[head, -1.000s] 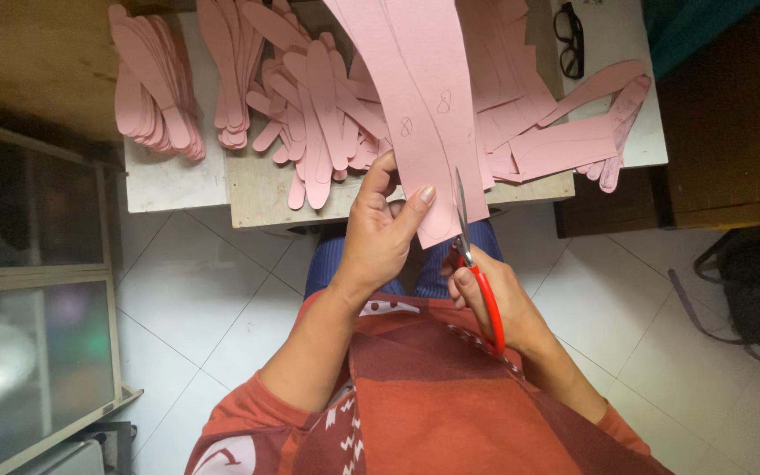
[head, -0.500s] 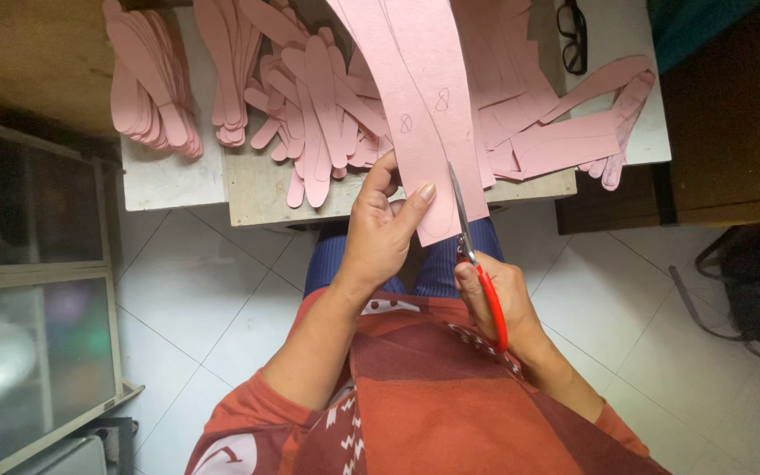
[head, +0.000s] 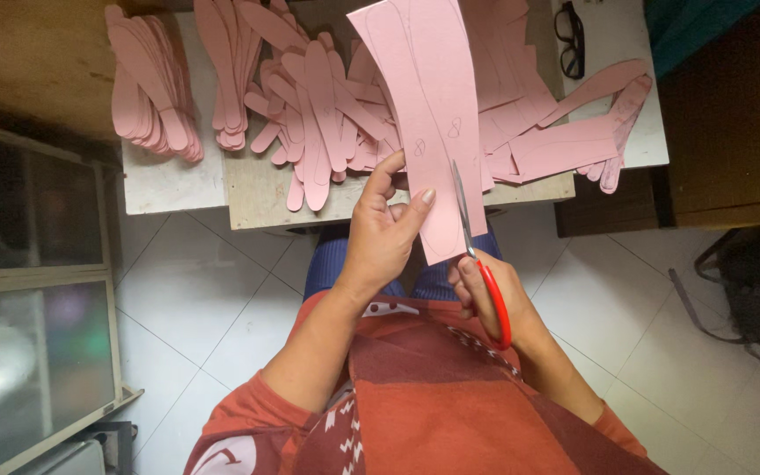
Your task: The person uses red-handled scissors to cut pink paper strips into elongated oval shapes. They repeatedly trim the edges to follow drawn outlines, then place the finished pieces onto a growing pile on the table.
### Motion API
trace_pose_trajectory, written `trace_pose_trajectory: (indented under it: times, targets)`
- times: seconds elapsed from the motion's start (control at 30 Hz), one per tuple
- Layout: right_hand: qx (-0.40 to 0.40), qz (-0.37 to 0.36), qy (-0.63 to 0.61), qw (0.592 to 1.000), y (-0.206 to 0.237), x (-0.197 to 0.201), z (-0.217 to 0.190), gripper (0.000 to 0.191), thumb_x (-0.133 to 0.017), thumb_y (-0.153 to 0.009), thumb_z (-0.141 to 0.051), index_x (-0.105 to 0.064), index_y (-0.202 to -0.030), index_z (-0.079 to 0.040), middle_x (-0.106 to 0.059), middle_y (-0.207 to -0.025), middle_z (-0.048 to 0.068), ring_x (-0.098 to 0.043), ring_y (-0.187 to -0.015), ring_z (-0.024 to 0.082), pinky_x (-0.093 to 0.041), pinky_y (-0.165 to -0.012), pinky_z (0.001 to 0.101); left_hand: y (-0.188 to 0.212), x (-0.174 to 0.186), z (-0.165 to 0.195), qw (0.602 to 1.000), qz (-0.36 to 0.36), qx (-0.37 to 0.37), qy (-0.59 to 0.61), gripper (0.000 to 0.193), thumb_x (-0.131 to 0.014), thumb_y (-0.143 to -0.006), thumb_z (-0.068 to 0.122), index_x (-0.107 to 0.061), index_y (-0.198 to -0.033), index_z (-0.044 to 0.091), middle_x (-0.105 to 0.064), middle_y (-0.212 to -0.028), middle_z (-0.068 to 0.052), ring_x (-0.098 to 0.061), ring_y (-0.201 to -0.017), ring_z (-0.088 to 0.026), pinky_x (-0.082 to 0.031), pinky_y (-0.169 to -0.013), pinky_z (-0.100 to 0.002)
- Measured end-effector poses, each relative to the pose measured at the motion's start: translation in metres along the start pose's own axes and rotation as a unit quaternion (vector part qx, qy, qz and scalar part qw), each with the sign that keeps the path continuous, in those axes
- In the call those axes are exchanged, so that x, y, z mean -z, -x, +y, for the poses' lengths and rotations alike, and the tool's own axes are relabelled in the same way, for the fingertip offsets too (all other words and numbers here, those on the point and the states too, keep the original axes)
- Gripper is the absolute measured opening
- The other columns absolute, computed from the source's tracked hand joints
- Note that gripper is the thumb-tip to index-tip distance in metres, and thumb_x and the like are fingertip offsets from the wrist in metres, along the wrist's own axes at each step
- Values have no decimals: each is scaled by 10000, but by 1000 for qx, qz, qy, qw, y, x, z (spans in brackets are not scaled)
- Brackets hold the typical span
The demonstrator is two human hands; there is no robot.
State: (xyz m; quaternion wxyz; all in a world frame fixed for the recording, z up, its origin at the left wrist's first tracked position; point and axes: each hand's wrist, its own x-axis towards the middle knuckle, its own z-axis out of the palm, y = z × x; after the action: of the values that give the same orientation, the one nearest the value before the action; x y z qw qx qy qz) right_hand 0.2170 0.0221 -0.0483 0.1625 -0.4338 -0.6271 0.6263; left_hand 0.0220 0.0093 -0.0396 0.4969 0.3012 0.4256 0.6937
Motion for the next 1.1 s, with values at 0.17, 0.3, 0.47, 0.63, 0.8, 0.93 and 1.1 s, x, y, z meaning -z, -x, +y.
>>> trace_pose_trajectory:
  times: [0.17,0.3,0.47,0.63,0.8,0.93,1.1]
  targets:
    - [10,-6,2,1000,0,0,-1,515,-390,-1046,-490,-569,-866,-42,-427,-570,-22,-431,-492,94,-462,-455,270,2,-1,-1,1000,-8,-18,8,514,-616,-1016,-9,-430,-1495,6,-576,-1331,-133,-692,-1066,-149,-613,-859,-270]
    - [12,-2,-11,1000,3,-1,0,545,-376,-1040,-518,-566,-848,-45,-432,-525,-8,-445,-446,101,-439,-440,272,2,-1,-2,1000,-2,-8,11,518,-617,-1015,-4,-428,-1498,5,-576,-1313,-135,-691,-1072,-154,-616,-869,-278]
    - [-7,12,23,1000,4,1,2,555,-384,-1030,-528,-578,-825,-50,-459,-496,0,-468,-409,106,-432,-412,273,1,-1,-3,1000,-1,-6,7,533,-627,-1015,-3,-425,-1508,2,-595,-1250,-140,-691,-1060,-166,-620,-877,-293]
    - [-22,18,12,1000,3,4,6,551,-445,-1014,-518,-573,-763,-44,-470,-488,5,-471,-381,110,-415,-379,273,1,2,-3,1000,-2,2,5,526,-627,-1006,2,-428,-1493,5,-614,-1245,-134,-699,-1062,-165,-622,-878,-290]
    - [-34,1,51,998,3,8,10,562,-458,-1008,-507,-537,-698,-45,-475,-475,0,-492,-369,103,-424,-361,266,-6,6,-4,1000,19,-15,-2,488,-632,-1019,3,-456,-1475,-9,-614,-1267,-137,-704,-1041,-164,-608,-868,-271]
    - [-19,-34,5,999,4,4,10,548,-396,-1052,-498,-552,-801,-36,-454,-524,-5,-465,-425,108,-423,-413,272,-12,8,-4,998,33,-46,-10,498,-641,-1014,1,-457,-1476,-1,-623,-1270,-131,-701,-1050,-125,-610,-863,-245]
    - [-33,-150,-116,981,9,11,5,541,-317,-1062,-462,-612,-1098,-9,-506,-644,22,-520,-567,136,-509,-579,294,-9,11,5,996,29,-30,-81,483,-641,-1013,12,-489,-1472,18,-685,-1230,-99,-672,-824,-64,-566,-681,-206]
